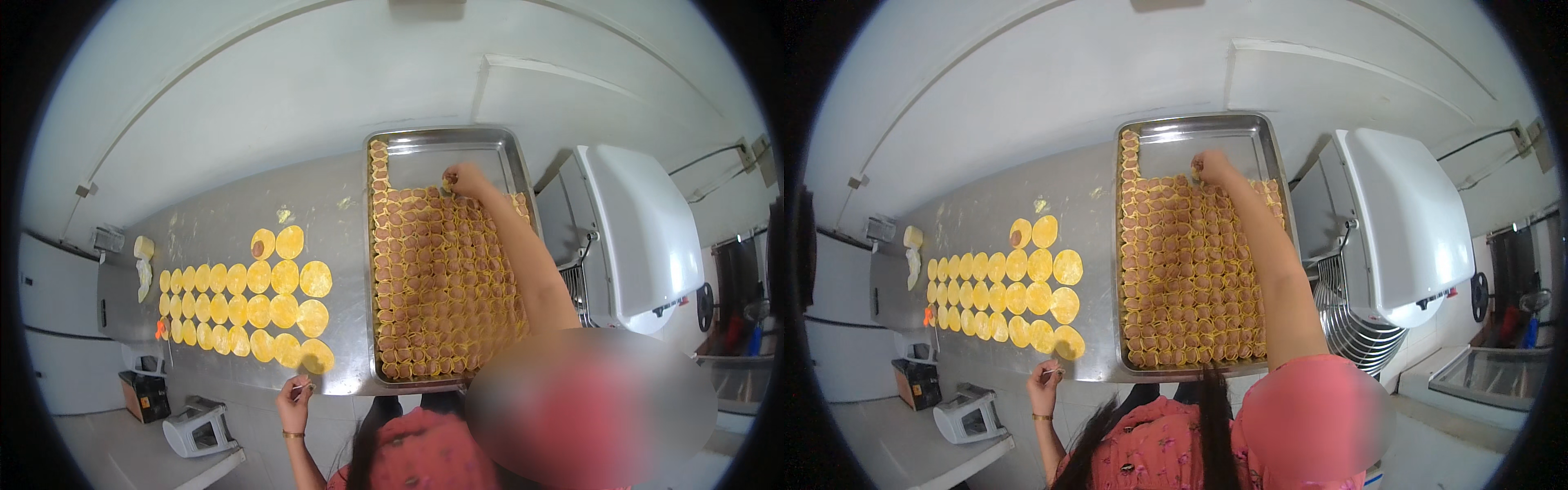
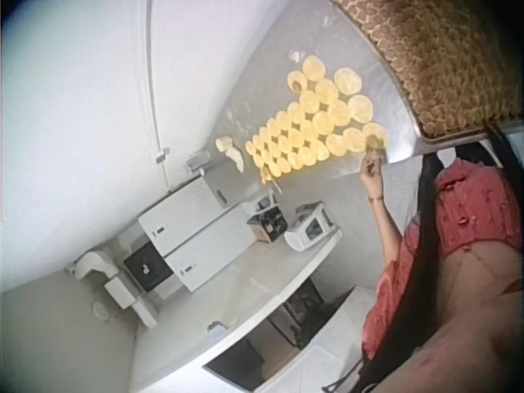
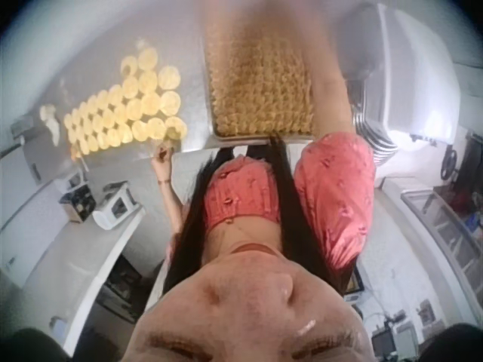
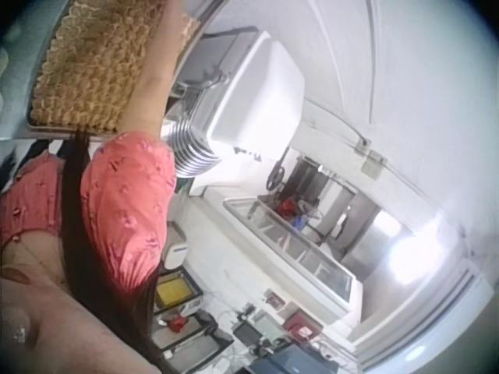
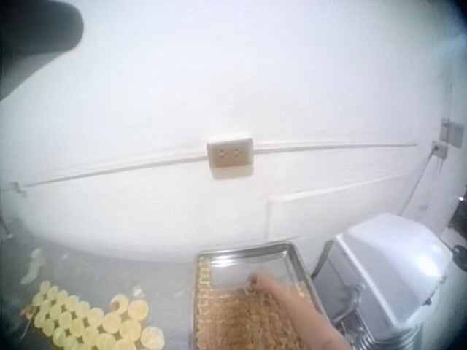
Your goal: The person places a small brown filling onto yellow circular dough pieces, folds them into half-moon shapes, and arranges them on a metal tray. Another person is visible in the background preparing dough.
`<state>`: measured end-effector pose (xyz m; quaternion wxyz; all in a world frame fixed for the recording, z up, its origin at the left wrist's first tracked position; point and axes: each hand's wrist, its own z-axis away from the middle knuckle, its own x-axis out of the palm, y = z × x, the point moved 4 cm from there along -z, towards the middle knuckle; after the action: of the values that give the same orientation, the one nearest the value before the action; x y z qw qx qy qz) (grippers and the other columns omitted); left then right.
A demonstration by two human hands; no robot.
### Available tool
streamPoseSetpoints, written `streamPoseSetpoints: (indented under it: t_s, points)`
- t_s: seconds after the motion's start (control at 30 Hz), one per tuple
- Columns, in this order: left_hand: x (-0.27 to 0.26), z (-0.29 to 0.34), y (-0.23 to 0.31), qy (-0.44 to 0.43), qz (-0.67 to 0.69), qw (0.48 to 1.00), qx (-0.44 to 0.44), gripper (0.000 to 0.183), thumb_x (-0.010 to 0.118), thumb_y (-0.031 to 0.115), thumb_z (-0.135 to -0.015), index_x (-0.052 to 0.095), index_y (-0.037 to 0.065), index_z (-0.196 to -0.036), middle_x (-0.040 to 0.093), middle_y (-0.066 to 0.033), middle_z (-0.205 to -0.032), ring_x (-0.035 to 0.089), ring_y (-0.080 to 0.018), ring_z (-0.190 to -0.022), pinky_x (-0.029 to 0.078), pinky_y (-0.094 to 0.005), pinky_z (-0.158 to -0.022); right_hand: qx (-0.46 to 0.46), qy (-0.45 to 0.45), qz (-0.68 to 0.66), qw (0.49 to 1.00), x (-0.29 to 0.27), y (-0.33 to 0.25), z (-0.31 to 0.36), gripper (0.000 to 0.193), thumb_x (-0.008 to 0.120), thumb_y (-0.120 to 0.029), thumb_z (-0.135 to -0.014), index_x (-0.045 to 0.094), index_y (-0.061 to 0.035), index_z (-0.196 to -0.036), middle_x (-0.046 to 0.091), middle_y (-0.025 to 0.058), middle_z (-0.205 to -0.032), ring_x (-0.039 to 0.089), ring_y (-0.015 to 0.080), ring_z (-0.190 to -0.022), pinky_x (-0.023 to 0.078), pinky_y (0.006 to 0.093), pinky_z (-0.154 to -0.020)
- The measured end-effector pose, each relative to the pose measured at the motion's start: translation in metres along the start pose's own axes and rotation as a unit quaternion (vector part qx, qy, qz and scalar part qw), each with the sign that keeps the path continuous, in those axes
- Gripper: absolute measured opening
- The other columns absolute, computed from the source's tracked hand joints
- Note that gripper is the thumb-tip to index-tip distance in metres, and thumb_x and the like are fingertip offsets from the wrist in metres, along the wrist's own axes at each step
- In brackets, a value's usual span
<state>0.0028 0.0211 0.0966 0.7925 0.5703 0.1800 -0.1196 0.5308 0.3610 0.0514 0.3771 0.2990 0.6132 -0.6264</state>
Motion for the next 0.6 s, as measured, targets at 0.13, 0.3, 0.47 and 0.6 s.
streamPoseSetpoints:
  t_s: [0.13, 0.3, 0.47, 0.6]
  points:
    - [0.007, 0.014, 0.005, 0.016, -0.029, 0.999, -0.012, 0.022, 0.059, -0.008, -0.08, 0.06, -0.001, -0.1, 0.063, -0.0038, -0.093, 0.063, -0.0122, -0.083, 0.051, -0.0243, -0.071, -0.025, -0.048, -0.018, 0.998, 0.007, -0.004, 0.003, 0.031, 0.065, -0.006, -0.064, 0.068, -0.0091, -0.095, 0.067, 0.0123, -0.083, 0.064, 0.0294, -0.076, 0.051, 0.0355, -0.069]
    - [0.026, 0.01, 0.015, 0.011, -0.052, 0.999, -0.01, 0.023, 0.062, -0.007, -0.077, 0.061, -0.001, -0.1, 0.066, -0.0063, -0.092, 0.065, -0.0134, -0.081, 0.051, -0.0244, -0.07, -0.04, -0.089, 0.031, 0.995, 0.01, -0.007, 0.007, 0.037, 0.063, -0.005, -0.064, 0.069, -0.0078, -0.1, 0.068, 0.0125, -0.083, 0.064, 0.0296, -0.074, 0.052, 0.0347, -0.066]
    - [0.041, 0.005, 0.029, -0.004, -0.067, 0.998, 0.01, 0.023, 0.063, -0.008, -0.076, 0.062, -0.001, -0.099, 0.066, -0.0056, -0.09, 0.066, -0.0131, -0.078, 0.051, -0.0238, -0.067, -0.072, -0.054, -0.013, 0.996, 0.004, -0.011, 0.01, 0.026, 0.059, -0.005, -0.064, 0.068, -0.0046, -0.089, 0.066, 0.0167, -0.079, 0.063, 0.0312, -0.069, 0.05, 0.0377, -0.061]
    - [0.046, 0.004, 0.034, -0.012, -0.094, 0.995, 0.018, 0.023, 0.063, -0.007, -0.076, 0.063, -0.001, -0.098, 0.067, -0.0055, -0.088, 0.066, -0.0133, -0.078, 0.051, -0.024, -0.067, -0.045, -0.073, -0.027, 0.996, 0.002, -0.013, 0.01, 0.016, 0.059, -0.008, -0.063, 0.066, -0.0022, -0.076, 0.063, 0.0191, -0.072, 0.06, 0.0337, -0.064, 0.048, 0.0402, -0.06]
